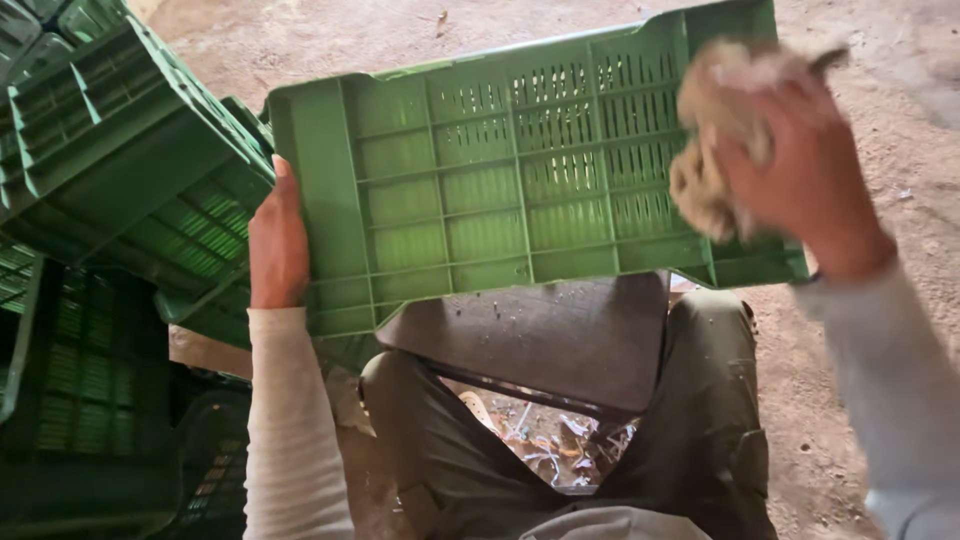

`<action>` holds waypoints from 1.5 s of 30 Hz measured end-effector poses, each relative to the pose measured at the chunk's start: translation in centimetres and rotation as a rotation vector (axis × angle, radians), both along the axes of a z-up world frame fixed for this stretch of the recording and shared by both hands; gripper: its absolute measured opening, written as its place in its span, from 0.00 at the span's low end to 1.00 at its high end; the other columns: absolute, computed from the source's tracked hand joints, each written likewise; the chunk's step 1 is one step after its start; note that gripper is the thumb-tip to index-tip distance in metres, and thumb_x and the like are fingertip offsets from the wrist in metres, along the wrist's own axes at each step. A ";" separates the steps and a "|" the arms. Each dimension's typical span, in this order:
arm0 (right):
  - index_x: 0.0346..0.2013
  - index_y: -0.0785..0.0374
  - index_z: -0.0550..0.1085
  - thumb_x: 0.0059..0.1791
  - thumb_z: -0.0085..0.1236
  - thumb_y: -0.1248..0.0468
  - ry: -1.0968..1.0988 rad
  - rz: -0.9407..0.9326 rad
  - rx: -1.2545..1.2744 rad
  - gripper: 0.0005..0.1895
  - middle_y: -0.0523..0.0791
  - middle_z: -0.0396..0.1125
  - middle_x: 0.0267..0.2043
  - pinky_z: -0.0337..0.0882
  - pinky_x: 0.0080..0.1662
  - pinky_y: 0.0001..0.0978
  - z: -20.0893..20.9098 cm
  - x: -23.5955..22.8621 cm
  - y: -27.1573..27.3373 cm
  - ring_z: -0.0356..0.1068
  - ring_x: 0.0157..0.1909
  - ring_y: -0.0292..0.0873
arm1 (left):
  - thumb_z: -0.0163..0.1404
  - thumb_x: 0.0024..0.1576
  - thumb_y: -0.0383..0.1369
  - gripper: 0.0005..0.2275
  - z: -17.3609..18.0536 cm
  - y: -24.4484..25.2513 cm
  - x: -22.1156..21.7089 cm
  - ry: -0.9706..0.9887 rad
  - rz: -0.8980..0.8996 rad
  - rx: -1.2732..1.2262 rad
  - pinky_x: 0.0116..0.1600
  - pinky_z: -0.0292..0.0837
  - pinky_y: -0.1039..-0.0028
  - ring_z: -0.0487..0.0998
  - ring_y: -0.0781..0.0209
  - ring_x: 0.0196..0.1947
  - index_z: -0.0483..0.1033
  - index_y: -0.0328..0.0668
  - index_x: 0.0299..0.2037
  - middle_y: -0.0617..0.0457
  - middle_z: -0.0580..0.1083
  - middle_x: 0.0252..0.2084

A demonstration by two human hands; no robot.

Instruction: The person wipes the surfaces of green plastic crates using a cloth. They rotate and reposition each crate to clean multiple sides, then place the cleaned crate aside and pick up another from a nearby stack.

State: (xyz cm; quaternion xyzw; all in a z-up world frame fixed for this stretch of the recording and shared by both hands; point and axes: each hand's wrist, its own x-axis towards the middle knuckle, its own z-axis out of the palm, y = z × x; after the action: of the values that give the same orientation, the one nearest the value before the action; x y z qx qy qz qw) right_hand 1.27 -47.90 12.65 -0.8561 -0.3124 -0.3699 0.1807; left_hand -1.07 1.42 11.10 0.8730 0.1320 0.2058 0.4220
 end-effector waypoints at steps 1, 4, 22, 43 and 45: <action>0.61 0.65 0.73 0.54 0.60 0.68 0.002 -0.059 0.005 0.19 0.57 0.67 0.56 0.73 0.60 0.52 0.3 2.1 -0.3 0.70 0.58 0.61 | 0.28 0.66 0.58 0.36 0.0 0.0 -0.1 -0.017 -0.005 -0.032 0.48 0.69 0.59 0.75 0.44 0.41 0.74 0.25 0.51 0.32 0.77 0.42; 0.56 0.62 0.76 0.53 0.59 0.70 -0.024 -0.127 0.104 0.16 0.55 0.70 0.56 0.75 0.59 0.51 0.8 7.9 1.1 0.73 0.58 0.58 | 0.26 0.64 0.62 0.39 -0.3 0.0 0.4 -0.049 -0.002 -0.089 0.49 0.70 0.60 0.78 0.47 0.43 0.74 0.25 0.52 0.33 0.78 0.42; 0.43 0.55 0.79 0.47 0.57 0.68 -0.150 0.386 0.120 0.11 0.46 0.69 0.54 0.69 0.59 0.49 -3.2 -2.1 30.0 0.70 0.57 0.50 | 0.32 0.66 0.55 0.30 -2.5 -0.8 -0.9 -0.170 0.096 0.030 0.46 0.69 0.50 0.76 0.28 0.41 0.77 0.32 0.42 0.30 0.77 0.38; 0.47 0.53 0.79 0.47 0.68 0.67 -0.083 0.136 0.221 0.14 0.45 0.67 0.55 0.72 0.56 0.46 -2.8 -8.9 18.0 0.70 0.56 0.51 | 0.33 0.70 0.46 0.21 -3.5 -0.6 -1.4 -0.171 0.154 0.092 0.42 0.67 0.49 0.74 0.28 0.41 0.74 0.36 0.44 0.34 0.77 0.39; 0.47 0.55 0.78 0.47 0.69 0.68 -0.031 0.253 0.311 0.15 0.45 0.67 0.53 0.74 0.57 0.43 -3.1 -8.9 15.3 0.71 0.55 0.48 | 0.31 0.71 0.46 0.22 -3.8 -0.4 -1.8 -0.213 0.065 0.099 0.46 0.68 0.52 0.74 0.31 0.43 0.72 0.34 0.48 0.35 0.76 0.43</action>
State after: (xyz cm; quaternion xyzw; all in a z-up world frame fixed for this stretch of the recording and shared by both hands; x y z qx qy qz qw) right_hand -7.64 -32.62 9.52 -0.7662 -0.3592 -0.4011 0.3507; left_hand -2.90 1.06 7.33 0.8611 0.1046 0.3173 0.3832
